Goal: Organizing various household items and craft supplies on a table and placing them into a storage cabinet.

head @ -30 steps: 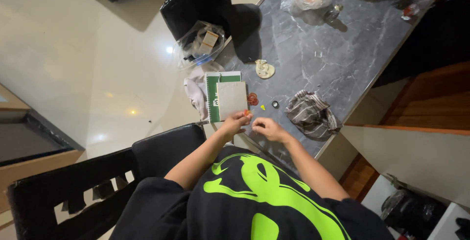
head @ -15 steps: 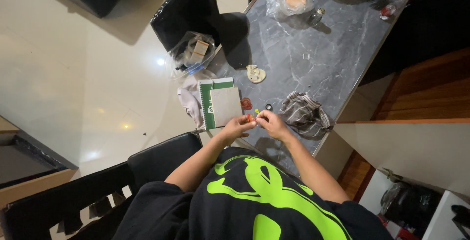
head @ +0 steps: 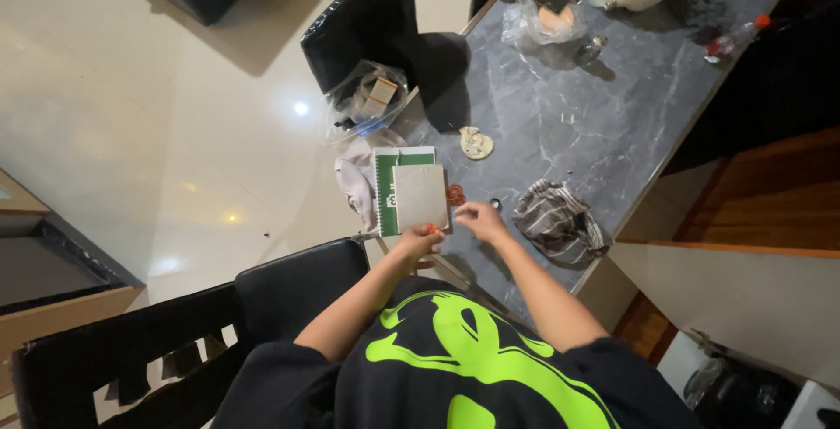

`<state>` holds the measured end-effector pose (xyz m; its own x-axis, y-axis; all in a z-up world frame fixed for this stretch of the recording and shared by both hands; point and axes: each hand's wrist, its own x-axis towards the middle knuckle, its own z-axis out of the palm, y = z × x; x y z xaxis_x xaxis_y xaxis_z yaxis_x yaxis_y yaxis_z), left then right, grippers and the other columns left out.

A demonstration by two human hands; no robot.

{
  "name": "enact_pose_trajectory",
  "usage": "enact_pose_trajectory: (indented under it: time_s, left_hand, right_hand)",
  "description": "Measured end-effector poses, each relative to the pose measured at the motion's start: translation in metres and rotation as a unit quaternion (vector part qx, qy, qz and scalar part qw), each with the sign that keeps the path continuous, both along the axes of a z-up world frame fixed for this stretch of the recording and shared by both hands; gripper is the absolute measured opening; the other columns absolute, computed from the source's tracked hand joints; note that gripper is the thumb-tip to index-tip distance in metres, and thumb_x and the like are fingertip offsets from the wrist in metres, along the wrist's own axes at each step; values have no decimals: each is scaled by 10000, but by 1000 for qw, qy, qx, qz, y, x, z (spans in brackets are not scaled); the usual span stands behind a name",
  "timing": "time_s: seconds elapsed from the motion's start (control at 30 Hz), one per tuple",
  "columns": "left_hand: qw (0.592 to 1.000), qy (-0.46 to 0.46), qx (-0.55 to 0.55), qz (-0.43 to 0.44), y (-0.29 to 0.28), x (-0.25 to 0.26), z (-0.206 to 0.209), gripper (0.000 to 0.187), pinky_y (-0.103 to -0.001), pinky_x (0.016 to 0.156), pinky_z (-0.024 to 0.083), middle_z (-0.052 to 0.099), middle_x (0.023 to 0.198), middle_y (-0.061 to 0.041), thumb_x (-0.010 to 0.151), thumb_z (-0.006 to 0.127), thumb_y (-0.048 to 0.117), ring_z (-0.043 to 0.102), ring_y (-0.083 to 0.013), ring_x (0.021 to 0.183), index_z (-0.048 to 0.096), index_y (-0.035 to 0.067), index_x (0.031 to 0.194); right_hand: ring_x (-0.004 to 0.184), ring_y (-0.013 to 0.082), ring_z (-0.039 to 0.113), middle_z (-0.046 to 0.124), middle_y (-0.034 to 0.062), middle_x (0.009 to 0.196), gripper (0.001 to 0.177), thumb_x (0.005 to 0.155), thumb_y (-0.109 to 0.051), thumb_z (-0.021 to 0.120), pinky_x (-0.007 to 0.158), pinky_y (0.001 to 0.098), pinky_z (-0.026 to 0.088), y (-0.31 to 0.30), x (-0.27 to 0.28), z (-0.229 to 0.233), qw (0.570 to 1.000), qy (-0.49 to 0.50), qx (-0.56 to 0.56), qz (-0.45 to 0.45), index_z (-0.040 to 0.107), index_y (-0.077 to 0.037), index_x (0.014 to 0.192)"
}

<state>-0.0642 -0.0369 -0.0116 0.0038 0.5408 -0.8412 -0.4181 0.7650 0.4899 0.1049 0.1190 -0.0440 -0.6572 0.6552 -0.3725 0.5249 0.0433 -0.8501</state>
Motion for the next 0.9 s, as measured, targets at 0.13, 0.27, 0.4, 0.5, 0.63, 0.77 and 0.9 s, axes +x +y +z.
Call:
enact_pose_trajectory:
  time_s: [0.13, 0.27, 0.4, 0.5, 0.63, 0.77, 0.9]
  left_hand:
    - [998, 10, -34, 42, -4, -9, 19, 228, -440, 831, 555, 672, 1100, 83, 911, 739, 345, 642, -114, 974, 697, 231, 1104]
    - [993, -35, -42, 103, -5, -18, 37, 197, -436, 823, 534, 659, 1073, 103, 927, 713, 335, 606, -125, 901, 679, 248, 1101]
    - [991, -65, -4, 117, -6, -27, 25, 163, -430, 852, 524, 707, 1006, 145, 931, 673, 340, 565, -74, 835, 685, 238, 1057]
    - [991, -68, 32, 111, -3, -28, 1, 156, -430, 840, 512, 553, 856, 80, 963, 748, 329, 532, -84, 798, 670, 237, 1061]
    - [985, -69, 5, 156, 12, -29, 2, 161, -392, 824, 501, 626, 899, 104, 943, 725, 332, 564, -84, 791, 681, 232, 1061]
    - [985, -44, 2, 168, 25, -29, 6, 174, -379, 786, 459, 656, 883, 96, 929, 691, 349, 611, -88, 805, 693, 262, 1080]
    - [976, -104, 108, 157, 27, -21, -36, 198, -355, 660, 402, 515, 795, 61, 961, 734, 367, 464, -115, 691, 708, 244, 1114]
  right_hand:
    - [747, 237, 672, 667, 89, 833, 258, 737, -116, 806, 702, 371, 548, 12, -27, 10, 978, -52, 196, -42, 778, -160, 990]
    - [845, 328, 672, 661, 121, 914, 186, 775, -127, 751, 718, 448, 540, 10, -49, 25, 961, -54, 270, 1, 761, -150, 959]
    - [857, 348, 651, 637, 130, 901, 90, 816, -199, 749, 711, 490, 524, 7, -62, 40, 956, -129, 265, -14, 778, -169, 896]
    - [851, 338, 654, 650, 122, 869, 65, 834, -170, 740, 744, 461, 538, 16, -52, -2, 961, -69, 263, -48, 753, -117, 869]
    - [810, 275, 673, 700, 104, 859, 78, 821, -156, 748, 739, 405, 550, 25, -34, -4, 961, 13, 260, -91, 753, -92, 867]
    - [707, 121, 659, 742, 43, 819, 147, 858, -170, 791, 649, 284, 517, 17, -21, 45, 997, 18, -66, -24, 770, -63, 956]
    - [711, 52, 651, 729, -30, 823, 115, 881, -105, 756, 640, 218, 527, 7, -19, 59, 972, 76, -222, -16, 757, -51, 982]
